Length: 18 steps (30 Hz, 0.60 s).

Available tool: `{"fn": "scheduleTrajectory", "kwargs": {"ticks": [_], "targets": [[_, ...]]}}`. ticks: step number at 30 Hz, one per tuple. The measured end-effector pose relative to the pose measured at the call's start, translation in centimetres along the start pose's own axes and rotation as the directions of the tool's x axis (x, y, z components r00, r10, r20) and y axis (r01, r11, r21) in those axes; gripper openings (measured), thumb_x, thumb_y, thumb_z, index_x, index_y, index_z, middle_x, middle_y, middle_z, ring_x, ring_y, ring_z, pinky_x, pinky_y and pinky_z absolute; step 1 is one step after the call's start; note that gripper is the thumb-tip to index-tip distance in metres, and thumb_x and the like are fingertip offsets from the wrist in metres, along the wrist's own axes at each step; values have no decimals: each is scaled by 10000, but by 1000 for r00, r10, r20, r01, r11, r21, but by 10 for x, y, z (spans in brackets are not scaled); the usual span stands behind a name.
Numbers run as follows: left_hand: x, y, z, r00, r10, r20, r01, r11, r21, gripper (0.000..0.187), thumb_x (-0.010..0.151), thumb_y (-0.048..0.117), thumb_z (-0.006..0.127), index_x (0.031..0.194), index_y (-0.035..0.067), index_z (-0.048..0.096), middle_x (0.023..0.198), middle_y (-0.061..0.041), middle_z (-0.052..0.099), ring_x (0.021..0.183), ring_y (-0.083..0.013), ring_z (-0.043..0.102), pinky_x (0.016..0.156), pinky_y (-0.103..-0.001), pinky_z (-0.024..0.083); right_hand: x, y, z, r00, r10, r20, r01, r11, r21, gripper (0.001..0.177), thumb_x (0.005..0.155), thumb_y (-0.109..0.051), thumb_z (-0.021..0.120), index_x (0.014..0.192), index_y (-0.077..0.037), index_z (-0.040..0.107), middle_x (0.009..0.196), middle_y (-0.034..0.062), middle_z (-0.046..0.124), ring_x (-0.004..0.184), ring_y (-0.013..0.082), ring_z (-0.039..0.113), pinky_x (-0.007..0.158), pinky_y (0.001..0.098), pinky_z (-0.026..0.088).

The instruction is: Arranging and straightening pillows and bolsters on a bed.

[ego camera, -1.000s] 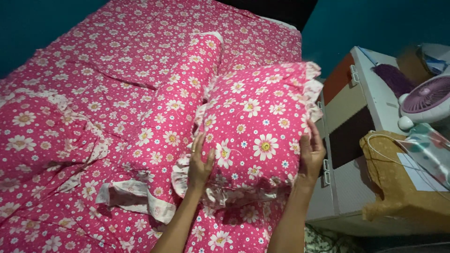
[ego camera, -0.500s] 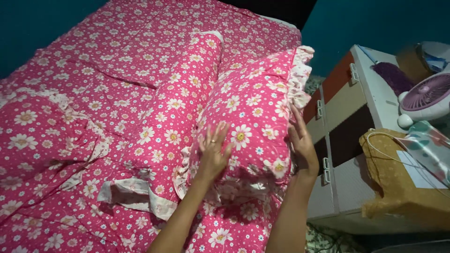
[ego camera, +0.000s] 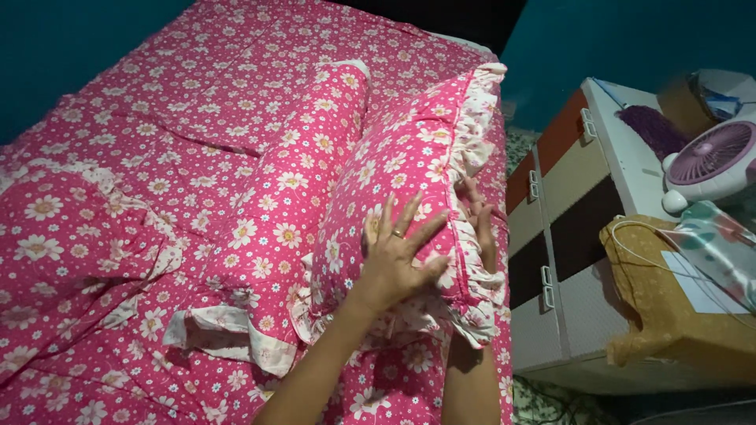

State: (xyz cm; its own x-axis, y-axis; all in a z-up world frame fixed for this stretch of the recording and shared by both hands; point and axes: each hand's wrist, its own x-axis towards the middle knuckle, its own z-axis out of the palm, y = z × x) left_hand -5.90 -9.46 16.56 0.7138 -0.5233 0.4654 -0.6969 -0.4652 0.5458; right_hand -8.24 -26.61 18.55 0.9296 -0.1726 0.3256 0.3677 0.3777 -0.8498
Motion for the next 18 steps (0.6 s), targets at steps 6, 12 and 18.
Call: {"fn": "scheduleTrajectory", "kwargs": {"ticks": [6,12,18], "targets": [[4,15,-6,999,-17,41,12,991,134,770,827,791,578,1521,486,441,1720,-96,135,1542,-486,12,1087,-809,-85,14,36,-9,998,-68,-14,69,979,191,794,1049,-611,253,1635,-78,193,1646,202,351,1503,315,393,1271,481,326],[5,25,-30,985,-171,1,169,976,140,719,850,762,608,1481,434,502,1703,-152,104,1553,-504,4,1153,-785,-52,24,64,4,997,-78,8,64,869,491,785,1090,-601,262,1640,-41,233,1644,223,344,1510,332,404,1288,504,324],[2,8,-44,963,-237,-130,243,970,31,587,842,555,712,1351,285,596,1652,-196,212,1520,-520,75,1143,-788,14,47,104,-1,990,-109,93,53,880,472,759,1068,-609,281,1630,-103,224,1610,271,374,1466,353,430,1225,500,386]]}}
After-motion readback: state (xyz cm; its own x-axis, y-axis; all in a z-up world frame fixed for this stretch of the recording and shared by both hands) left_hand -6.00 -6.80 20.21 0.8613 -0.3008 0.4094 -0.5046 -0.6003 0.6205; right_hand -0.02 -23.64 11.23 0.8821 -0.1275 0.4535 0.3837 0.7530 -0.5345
